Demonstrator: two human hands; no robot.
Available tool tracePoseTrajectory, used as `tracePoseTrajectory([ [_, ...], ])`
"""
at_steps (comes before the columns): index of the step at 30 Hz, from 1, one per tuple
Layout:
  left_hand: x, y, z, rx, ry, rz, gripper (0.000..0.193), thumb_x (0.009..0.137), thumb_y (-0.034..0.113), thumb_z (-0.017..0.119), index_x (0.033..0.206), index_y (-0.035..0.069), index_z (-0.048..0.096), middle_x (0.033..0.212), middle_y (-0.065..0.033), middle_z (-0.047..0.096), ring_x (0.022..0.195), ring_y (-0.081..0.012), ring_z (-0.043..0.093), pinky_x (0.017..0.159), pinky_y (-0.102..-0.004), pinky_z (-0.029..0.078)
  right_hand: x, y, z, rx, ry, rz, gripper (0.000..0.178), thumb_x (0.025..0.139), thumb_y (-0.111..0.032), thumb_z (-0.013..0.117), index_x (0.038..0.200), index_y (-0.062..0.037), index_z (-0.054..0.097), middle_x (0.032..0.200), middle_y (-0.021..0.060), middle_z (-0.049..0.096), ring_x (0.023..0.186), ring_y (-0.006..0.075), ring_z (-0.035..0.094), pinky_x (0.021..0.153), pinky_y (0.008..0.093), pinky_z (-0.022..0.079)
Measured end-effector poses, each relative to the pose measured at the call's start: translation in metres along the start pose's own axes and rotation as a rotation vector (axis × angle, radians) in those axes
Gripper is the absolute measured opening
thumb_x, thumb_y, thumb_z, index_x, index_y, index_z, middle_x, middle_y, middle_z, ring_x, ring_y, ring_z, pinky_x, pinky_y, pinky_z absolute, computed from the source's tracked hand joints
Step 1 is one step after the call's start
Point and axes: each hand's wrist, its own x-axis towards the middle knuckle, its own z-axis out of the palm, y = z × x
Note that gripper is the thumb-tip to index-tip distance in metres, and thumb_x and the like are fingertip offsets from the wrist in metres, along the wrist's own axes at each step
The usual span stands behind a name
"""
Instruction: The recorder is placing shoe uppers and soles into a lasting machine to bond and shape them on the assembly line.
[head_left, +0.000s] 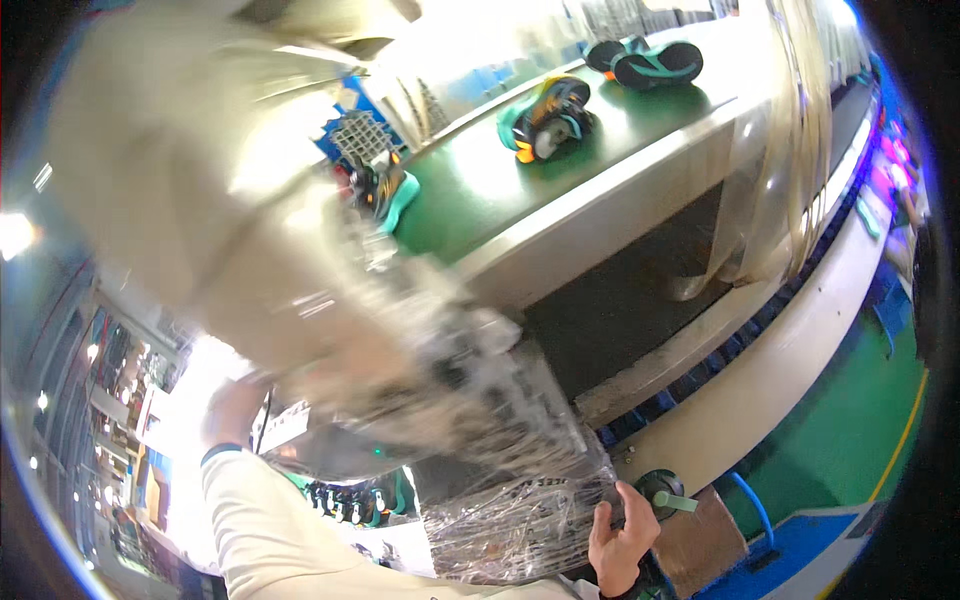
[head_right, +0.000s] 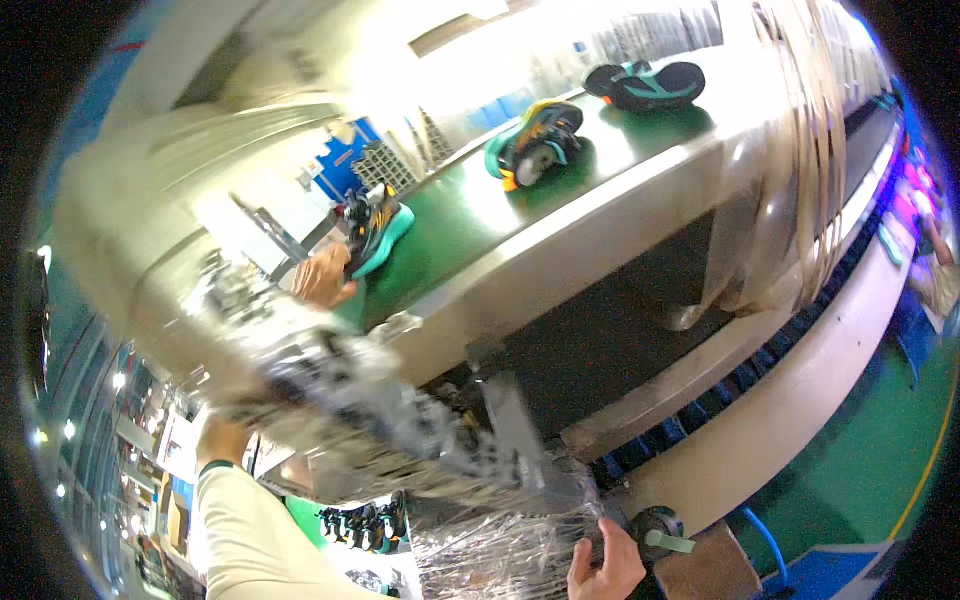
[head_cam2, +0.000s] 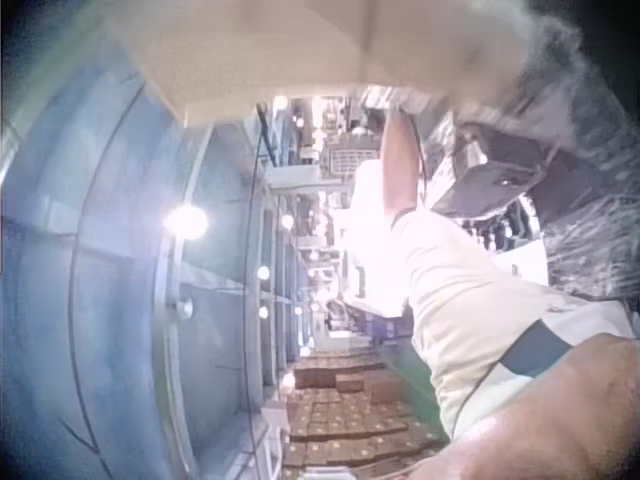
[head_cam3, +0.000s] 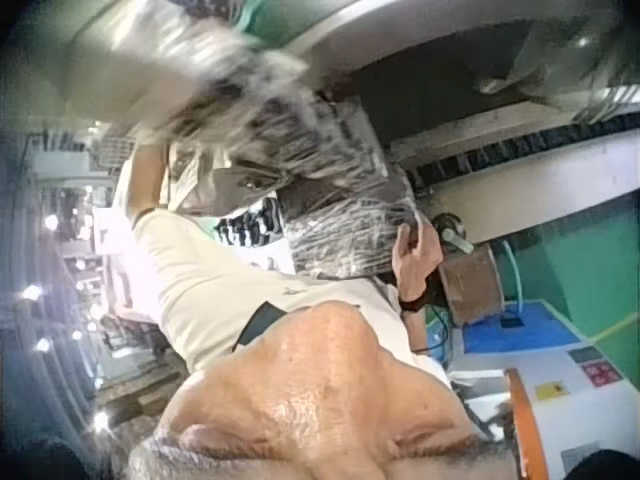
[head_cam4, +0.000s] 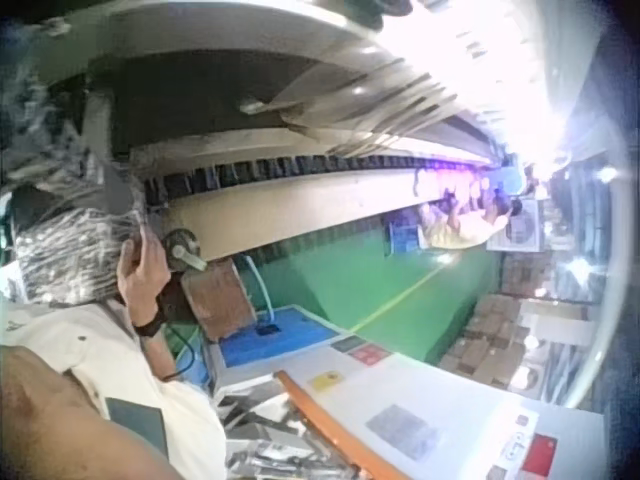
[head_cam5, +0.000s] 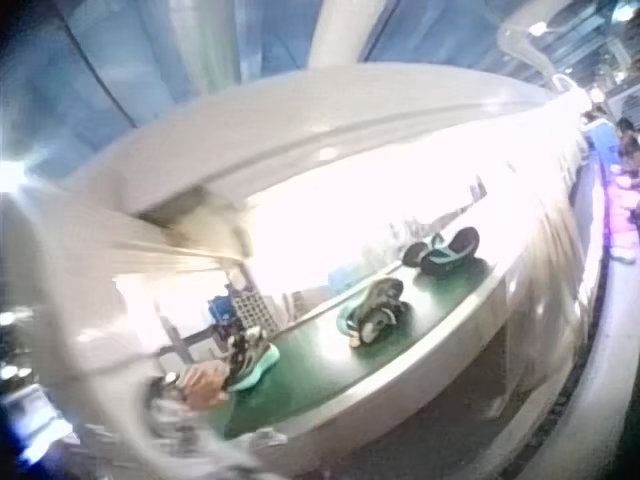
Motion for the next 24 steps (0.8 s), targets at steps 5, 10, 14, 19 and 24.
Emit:
tracePoseTrajectory([
  [5,-0.083,-0.062,-0.023,-0.305,0.117,0.111,0.063,0.069,0.039,0.082,0.111,-0.002,0.060,0.101,-0.0193,0.067,0.092,-0.0306,0.068,0.079,-0.0380,0.056,-0.006,-0.003,-0.001,0.030,0.072,0.020,0.024,0.083,-0.006,0.067,0.103,0.0058,0.065,0.093,0.0243,0.068,0.084,0.0413,0.066,0.079,0.0419,0.052],
  [10,-0.045,-0.057,0.007,-0.905,0.018,-0.282,0.080,0.070,0.047,0.083,0.121,-0.009,0.058,0.111,-0.0208,0.068,0.092,-0.0251,0.067,0.081,-0.0394,0.052,-0.016,0.016,0.007,0.049,0.140,0.016,0.021,0.081,-0.008,0.068,0.099,0.0032,0.069,0.088,0.0225,0.070,0.075,0.0375,0.067,0.070,0.0393,0.053],
  [14,-0.066,-0.038,-0.015,-0.497,0.057,-0.410,0.075,0.066,0.044,0.085,0.114,-0.008,0.061,0.098,-0.0183,0.070,0.087,-0.0264,0.067,0.080,-0.0396,0.052,-0.020,0.013,0.005,0.028,0.150,0.000,0.020,0.082,-0.009,0.068,0.099,0.0000,0.069,0.084,0.0181,0.070,0.074,0.0329,0.067,0.070,0.0384,0.052],
  [19,-0.174,0.027,-0.111,-1.019,0.476,-0.154,0.061,0.069,0.014,0.087,0.118,-0.007,0.059,0.105,-0.0106,0.069,0.094,-0.0144,0.063,0.086,-0.0325,0.053,-0.022,0.025,0.008,-0.019,0.124,0.015,0.016,0.084,-0.013,0.067,0.097,-0.0035,0.070,0.084,0.0174,0.069,0.075,0.0337,0.067,0.069,0.0395,0.052],
  [24,-0.290,0.117,-0.131,-1.179,0.282,0.032,0.063,0.069,0.011,0.088,0.123,0.001,0.058,0.107,-0.0062,0.070,0.098,-0.0099,0.061,0.092,-0.0308,0.051,-0.018,0.030,0.007,-0.090,0.150,-0.113,0.017,0.087,-0.014,0.068,0.102,-0.0052,0.068,0.087,0.0164,0.070,0.076,0.0322,0.068,0.069,0.0396,0.052],
])
